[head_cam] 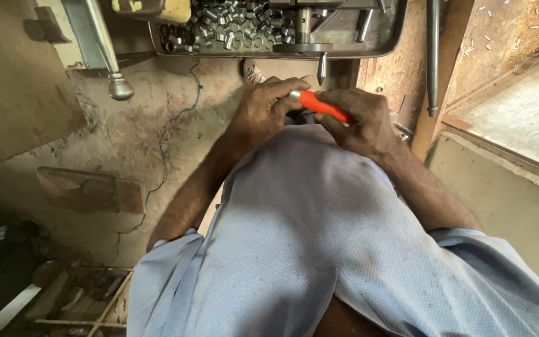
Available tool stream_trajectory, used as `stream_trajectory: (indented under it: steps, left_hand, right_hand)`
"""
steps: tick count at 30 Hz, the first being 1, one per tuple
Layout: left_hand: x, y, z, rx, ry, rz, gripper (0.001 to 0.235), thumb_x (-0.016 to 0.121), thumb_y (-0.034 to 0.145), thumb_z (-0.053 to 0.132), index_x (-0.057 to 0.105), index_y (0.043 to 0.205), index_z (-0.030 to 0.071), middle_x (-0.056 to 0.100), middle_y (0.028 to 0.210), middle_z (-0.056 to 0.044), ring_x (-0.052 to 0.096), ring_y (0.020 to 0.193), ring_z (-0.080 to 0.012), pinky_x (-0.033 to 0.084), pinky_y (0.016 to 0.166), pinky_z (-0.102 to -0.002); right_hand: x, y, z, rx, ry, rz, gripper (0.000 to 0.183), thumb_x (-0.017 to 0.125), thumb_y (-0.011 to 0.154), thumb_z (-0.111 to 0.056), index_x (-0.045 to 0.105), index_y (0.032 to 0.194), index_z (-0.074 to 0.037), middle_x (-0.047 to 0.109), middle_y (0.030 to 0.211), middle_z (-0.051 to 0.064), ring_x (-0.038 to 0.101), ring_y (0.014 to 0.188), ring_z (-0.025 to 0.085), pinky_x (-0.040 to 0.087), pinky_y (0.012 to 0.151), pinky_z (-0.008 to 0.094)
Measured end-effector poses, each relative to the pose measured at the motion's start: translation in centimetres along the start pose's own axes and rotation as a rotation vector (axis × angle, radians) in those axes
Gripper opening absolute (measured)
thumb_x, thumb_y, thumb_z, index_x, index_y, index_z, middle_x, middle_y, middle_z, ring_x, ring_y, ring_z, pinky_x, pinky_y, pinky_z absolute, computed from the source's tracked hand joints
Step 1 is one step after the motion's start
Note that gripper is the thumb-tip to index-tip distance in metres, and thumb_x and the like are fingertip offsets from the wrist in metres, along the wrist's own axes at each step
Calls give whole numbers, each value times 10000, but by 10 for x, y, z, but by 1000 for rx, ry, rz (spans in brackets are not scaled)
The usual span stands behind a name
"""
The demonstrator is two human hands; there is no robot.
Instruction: The person operates a metalworking machine by pulling a lever and turning a handwheel, then picks up a small metal component and inserts it into an orange tube. They place the assembly into the machine and operate the controls again to process the item.
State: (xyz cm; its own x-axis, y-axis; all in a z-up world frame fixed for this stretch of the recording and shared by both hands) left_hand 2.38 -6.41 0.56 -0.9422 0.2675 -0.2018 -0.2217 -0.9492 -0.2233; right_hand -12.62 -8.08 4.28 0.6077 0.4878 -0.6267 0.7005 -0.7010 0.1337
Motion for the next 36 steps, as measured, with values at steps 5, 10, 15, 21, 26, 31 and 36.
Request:
stream_trajectory:
  steps: [5,10,15,21,26,31,36]
  left_hand:
    - [1,-2,-13,-86,19,30,294,690,959,43,714,1252,33,750,1023,-146,691,797,-188,558,706,-314]
    - [5,1,-16,-93,-131,45,286,673,1017,123,697,1292,52,759,1067,-135,764,888,-160,600,764,-264]
    - [8,1,-15,-276,-60,-63,336,680,986,186,686,1299,62,776,1133,-158,697,799,-233,553,725,-335]
    - [14,3,-4,61,48,-11,366,773,971,205,686,1269,12,692,1271,-203,756,1028,-252,630,877,-366]
    - [23,-21,34,571,596,122,284,767,994,207,717,1263,129,732,1252,-110,770,1051,-250,622,909,-327]
    - [12,-6,-10,-116,-101,66,347,828,867,233,769,1115,-2,805,977,-137,797,813,-192,629,746,-275]
    - [1,-9,-27,-138,-96,90,319,791,905,261,769,1113,20,800,990,-132,785,840,-161,626,761,-264]
  right_hand:
    - [12,-3,25,151,-47,-45,377,880,882,-185,743,1175,8,781,933,142,688,642,201,540,539,324]
    - [7,-8,25,63,78,36,373,852,930,-204,708,1220,-19,762,1067,151,737,817,193,606,673,299]
    - [8,-2,35,173,103,-50,386,843,910,-206,714,1225,-23,747,979,127,719,751,179,590,624,299]
    - [13,0,33,22,-196,-75,469,751,998,-427,700,1244,-30,709,881,88,667,709,176,549,612,322]
    - [24,-14,30,-25,-348,-82,442,652,1075,-482,714,1191,-59,688,836,57,580,580,129,478,493,303]
    - [27,-17,32,14,-379,-134,507,577,1014,-628,629,966,-126,623,749,21,522,561,135,427,470,338]
    - [37,-30,60,143,-436,-229,567,565,1004,-675,627,925,-117,619,700,21,510,512,125,431,443,325]
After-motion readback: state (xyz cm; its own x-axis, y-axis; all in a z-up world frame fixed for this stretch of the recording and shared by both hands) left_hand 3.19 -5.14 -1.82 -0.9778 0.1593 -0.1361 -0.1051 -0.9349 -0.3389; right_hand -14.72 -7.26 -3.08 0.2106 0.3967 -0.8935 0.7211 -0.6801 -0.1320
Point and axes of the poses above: each hand's wrist, its own y-axis towards the middle knuckle, its own x-axis out of the palm, z = x × y, the point moved 10 cm from there along y, towards the middle knuckle
